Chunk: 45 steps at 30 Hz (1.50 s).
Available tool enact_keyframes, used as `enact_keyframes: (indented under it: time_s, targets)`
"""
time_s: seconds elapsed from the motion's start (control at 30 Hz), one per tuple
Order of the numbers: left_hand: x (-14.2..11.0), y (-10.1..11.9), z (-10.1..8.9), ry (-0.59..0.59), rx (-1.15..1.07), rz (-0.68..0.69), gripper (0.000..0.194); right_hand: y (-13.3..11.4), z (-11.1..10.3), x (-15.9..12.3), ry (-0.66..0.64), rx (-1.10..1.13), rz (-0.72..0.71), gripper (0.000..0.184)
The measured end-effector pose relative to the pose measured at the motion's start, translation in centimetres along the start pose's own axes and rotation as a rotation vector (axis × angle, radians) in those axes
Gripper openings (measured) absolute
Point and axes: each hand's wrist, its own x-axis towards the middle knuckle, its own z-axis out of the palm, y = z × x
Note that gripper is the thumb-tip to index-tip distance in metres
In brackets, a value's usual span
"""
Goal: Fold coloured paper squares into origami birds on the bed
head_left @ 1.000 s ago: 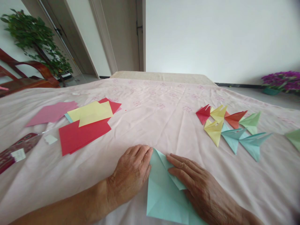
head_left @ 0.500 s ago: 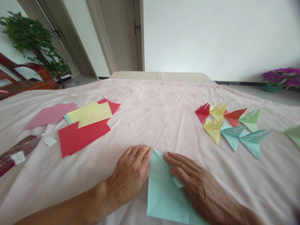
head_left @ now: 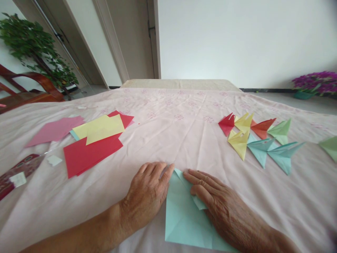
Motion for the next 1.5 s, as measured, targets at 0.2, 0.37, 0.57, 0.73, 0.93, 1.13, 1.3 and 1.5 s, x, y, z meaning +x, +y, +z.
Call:
enact_keyframes:
  time_s: [0.2,0.37,0.57,0.73,0.93,1.13,1.3,1.5]
  targets:
    - [0.2,-0.2,-0.2,-0.008,0.004,0.025,0.039,0.6,-0.2,-0.5,0.143,0.101,0.109,0.035]
    - [0.6,-0.1,-0.5,-0.017,0.007,0.036,0.037,1.7,-0.2,-1.2,0.244,0.099,0.195,0.039]
    - [0.7,-0.1,-0.5,-0.001,0.029,0.055,0.038,1.6,-0.5,-1.9,0.196,-0.076,0.107,0.049]
    - [0.4,-0.1,-0.1,0.021,0.052,0.066,0.037,1.3,-1.3,-1.8,0.069,-0.184,0.063,0.036]
    - [0.5,0.0,-0.1,0.011,0.064,0.071,0.041,1.1,-1.3,-1.9,0.035,-0.165,0.117,0.044]
    - [0.4,-0.2,0.1,0.028,0.068,0.082,0.040,1.0,-1.1,-1.8,0.041,-0.165,0.138,0.040]
    - [0.4,-0.1,0.0,0.035,0.076,0.078,0.038,1.1,-1.1,-2.0,0.066,-0.196,0.090,0.037]
    - [0.4,0.0,-0.1,0.039,0.066,0.075,0.038,1.1,-0.9,-2.3,0.070,-0.238,0.002,0.033]
